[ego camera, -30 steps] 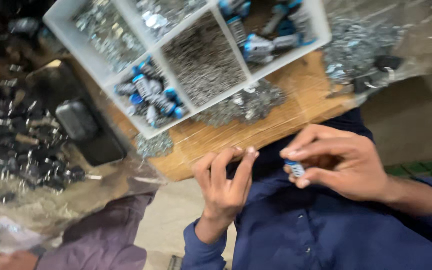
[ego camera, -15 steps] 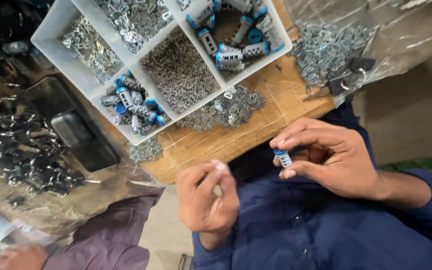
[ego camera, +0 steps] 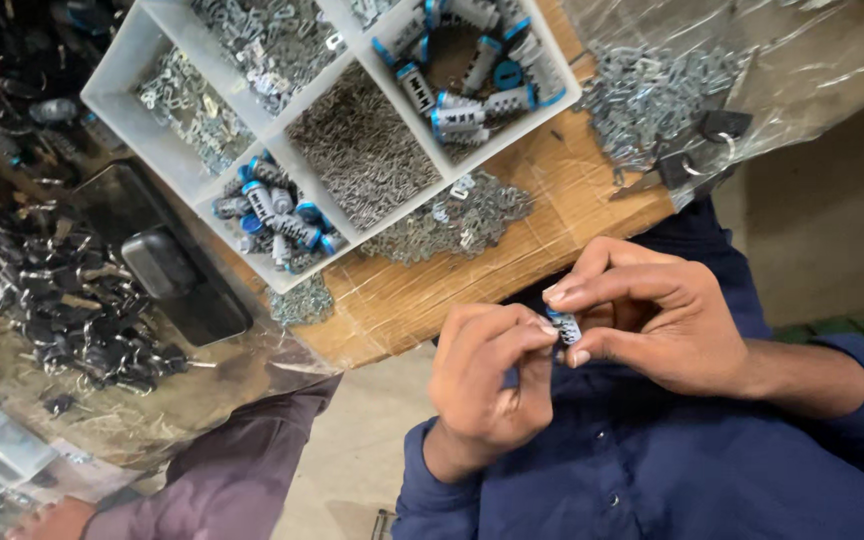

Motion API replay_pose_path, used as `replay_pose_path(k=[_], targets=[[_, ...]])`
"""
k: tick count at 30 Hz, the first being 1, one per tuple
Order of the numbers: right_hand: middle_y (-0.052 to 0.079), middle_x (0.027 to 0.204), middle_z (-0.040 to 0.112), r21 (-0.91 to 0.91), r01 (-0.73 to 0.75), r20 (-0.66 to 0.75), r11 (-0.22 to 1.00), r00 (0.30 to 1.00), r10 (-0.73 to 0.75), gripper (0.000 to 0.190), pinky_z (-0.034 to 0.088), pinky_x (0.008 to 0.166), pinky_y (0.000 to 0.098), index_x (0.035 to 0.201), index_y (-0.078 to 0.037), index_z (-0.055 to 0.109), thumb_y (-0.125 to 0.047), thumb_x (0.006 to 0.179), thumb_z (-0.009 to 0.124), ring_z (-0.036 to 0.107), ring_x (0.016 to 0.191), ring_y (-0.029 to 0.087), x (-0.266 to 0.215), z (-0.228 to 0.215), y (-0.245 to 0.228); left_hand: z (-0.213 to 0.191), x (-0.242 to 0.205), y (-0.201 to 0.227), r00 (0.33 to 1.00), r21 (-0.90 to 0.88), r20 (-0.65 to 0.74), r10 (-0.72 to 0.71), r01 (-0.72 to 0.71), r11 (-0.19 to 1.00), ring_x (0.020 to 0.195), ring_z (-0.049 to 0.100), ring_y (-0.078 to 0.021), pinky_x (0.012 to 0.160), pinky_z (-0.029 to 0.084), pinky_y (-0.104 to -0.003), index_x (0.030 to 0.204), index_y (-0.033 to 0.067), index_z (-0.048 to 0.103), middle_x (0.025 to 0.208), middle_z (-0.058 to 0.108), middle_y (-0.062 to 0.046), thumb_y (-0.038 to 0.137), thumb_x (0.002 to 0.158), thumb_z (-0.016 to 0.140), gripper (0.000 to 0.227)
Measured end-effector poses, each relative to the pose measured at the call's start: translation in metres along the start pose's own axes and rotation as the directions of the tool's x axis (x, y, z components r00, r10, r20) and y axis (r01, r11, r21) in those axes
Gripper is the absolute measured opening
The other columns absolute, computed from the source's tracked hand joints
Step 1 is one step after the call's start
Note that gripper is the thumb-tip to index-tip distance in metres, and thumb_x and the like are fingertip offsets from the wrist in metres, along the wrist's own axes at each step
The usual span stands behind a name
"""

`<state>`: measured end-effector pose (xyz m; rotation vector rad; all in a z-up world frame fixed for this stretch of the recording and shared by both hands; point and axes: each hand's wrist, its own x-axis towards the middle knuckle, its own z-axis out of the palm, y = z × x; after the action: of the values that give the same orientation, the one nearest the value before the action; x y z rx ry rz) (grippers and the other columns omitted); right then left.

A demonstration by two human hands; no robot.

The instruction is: The person assembles small cylindrical key components by inserting metal pins into them. They repeatedly pick up a component, insert a pin, and place the assembled unit into a compartmentalized tray.

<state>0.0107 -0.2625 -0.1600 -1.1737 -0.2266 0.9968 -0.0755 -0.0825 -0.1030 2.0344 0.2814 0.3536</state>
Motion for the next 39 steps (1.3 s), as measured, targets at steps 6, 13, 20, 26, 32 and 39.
replay_pose_path(k=[6,13,20,26,32,39], targets=[[0.014,0.118,0.065,0.043,0.053,0.053,0.998,0.997,-0.055,0.035,0.063,0.087,0.0254,0.118,0.001,0.072,0.008,0.084,0.078,0.069,0.107,0.017,0.001,0.006,0.001,0.0,-0.013,-0.007,0.997,0.055,-0.043,0.056,-0.054,0.997,0.087,0.068,-0.0262,0.078,0.057,-0.035,0.104,0.0025,0.066,0.097,0.069,-0.01,-0.003,0.092,0.074,0.016],[0.013,0.118,0.064,0.071,0.013,0.09,0.997,0.996,-0.02,0.033,0.066,0.084,0.0248,0.117,0.001,0.073,0.006,0.085,0.078,0.071,0.104,0.015,0.005,0.013,0.0,-0.01,-0.01,-0.002,0.999,0.064,-0.03,0.039,-0.037,0.997,0.087,0.068,-0.0261,0.078,0.056,-0.034,0.103,0.0022,0.066,0.098,0.069,-0.01,-0.002,0.093,0.076,0.015],[0.009,0.111,0.072,-0.099,0.194,0.232,0.976,0.958,-0.167,0.032,0.061,0.084,0.0262,0.111,-0.002,0.076,-0.001,0.081,0.086,0.073,0.101,0.016,0.022,0.016,-0.005,-0.031,-0.015,-0.004,0.977,-0.315,0.141,-0.158,0.196,0.929,0.083,0.059,-0.0227,0.077,0.048,-0.028,0.103,0.0073,0.069,0.1,0.06,-0.007,-0.009,0.091,0.075,0.021],[0.015,0.111,0.071,-0.045,0.109,0.063,0.993,0.992,-0.106,0.037,0.06,0.082,0.028,0.111,0.002,0.076,0.007,0.075,0.085,0.07,0.1,0.02,0.005,-0.019,-0.007,0.006,-0.005,-0.008,0.974,-0.179,0.092,-0.208,0.222,0.959,0.087,0.054,-0.0168,0.078,0.045,-0.027,0.121,0.0156,0.069,0.102,0.055,-0.006,-0.001,0.092,0.08,0.035],[0.02,0.115,0.064,0.114,0.148,-0.177,0.982,0.976,-0.127,0.035,0.071,0.075,0.037,0.114,0.004,0.072,0.015,0.081,0.077,0.075,0.095,0.027,-0.031,-0.048,-0.016,0.038,0.044,-0.001,0.976,0.475,0.212,0.059,-0.156,0.866,0.095,0.054,-0.0288,0.082,0.047,-0.039,0.137,0.0061,0.065,0.106,0.055,-0.01,0.017,0.097,0.077,0.043],[0.021,0.119,0.064,0.101,0.073,-0.149,0.992,0.987,-0.057,0.036,0.07,0.079,0.0394,0.113,0.006,0.07,0.017,0.079,0.076,0.075,0.097,0.027,-0.021,-0.041,-0.009,0.013,0.023,-0.018,0.937,0.376,0.299,0.18,-0.289,0.88,0.105,0.063,-0.0292,0.09,0.055,-0.037,0.122,0.0036,0.069,0.118,0.066,-0.009,0.004,0.093,0.076,0.03]])
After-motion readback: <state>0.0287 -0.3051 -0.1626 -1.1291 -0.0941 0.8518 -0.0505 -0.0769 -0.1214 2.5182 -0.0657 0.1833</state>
